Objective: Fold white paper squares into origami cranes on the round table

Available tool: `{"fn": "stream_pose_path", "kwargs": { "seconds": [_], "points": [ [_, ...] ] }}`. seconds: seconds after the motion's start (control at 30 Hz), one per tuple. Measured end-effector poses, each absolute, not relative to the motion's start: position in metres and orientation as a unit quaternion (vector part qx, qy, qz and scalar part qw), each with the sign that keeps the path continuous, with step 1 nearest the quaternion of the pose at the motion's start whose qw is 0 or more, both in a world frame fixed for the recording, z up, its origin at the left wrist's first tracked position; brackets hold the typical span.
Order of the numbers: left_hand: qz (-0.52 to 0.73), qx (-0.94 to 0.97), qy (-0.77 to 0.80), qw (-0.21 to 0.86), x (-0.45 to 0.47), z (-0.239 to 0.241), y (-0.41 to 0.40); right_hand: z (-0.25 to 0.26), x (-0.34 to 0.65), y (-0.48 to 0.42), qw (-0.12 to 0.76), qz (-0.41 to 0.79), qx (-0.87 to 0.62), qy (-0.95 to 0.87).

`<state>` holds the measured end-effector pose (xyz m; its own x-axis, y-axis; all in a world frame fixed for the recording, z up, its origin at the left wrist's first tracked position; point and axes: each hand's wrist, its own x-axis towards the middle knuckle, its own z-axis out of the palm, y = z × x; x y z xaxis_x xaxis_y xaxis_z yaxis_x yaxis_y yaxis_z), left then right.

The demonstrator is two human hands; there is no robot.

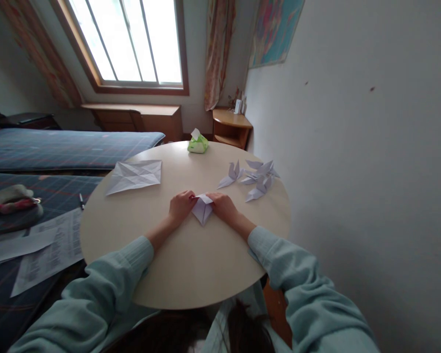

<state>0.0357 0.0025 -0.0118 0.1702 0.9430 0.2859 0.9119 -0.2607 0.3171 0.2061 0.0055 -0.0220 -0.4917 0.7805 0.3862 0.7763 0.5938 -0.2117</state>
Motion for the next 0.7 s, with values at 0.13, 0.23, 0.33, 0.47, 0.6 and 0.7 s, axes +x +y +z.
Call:
{"fn": "stream_pose_path", "kwargs": {
  "seconds": [0.13,0.23,0.33,0.47,0.6,0.7],
  "points": [
    [0.245,0.738,0.626,0.054,0.0373,-0.0122,0.0007,-0.0214,0.2078,0.0063,0.247,0.017,-0.451,-0.857],
    [0.236,0.735,0.633,0.058,0.0396,-0.0109,-0.0006,-0.0229,0.2072,0.0071,0.242,0.007,-0.445,-0.862],
    [0.218,0.725,0.651,0.054,0.0410,-0.0086,-0.0019,-0.0237,0.2063,0.0075,0.226,-0.008,-0.436,-0.871],
    [0.213,0.729,0.650,0.032,0.0407,-0.0063,-0.0041,-0.0233,0.2064,0.0078,0.216,-0.019,-0.440,-0.872],
    [0.216,0.737,0.641,0.009,0.0413,-0.0063,-0.0058,-0.0224,0.2057,0.0069,0.220,-0.026,-0.438,-0.871],
    [0.218,0.742,0.634,0.012,0.0438,-0.0076,-0.0068,-0.0202,0.2038,0.0043,0.223,-0.035,-0.428,-0.875]
  ]
}}
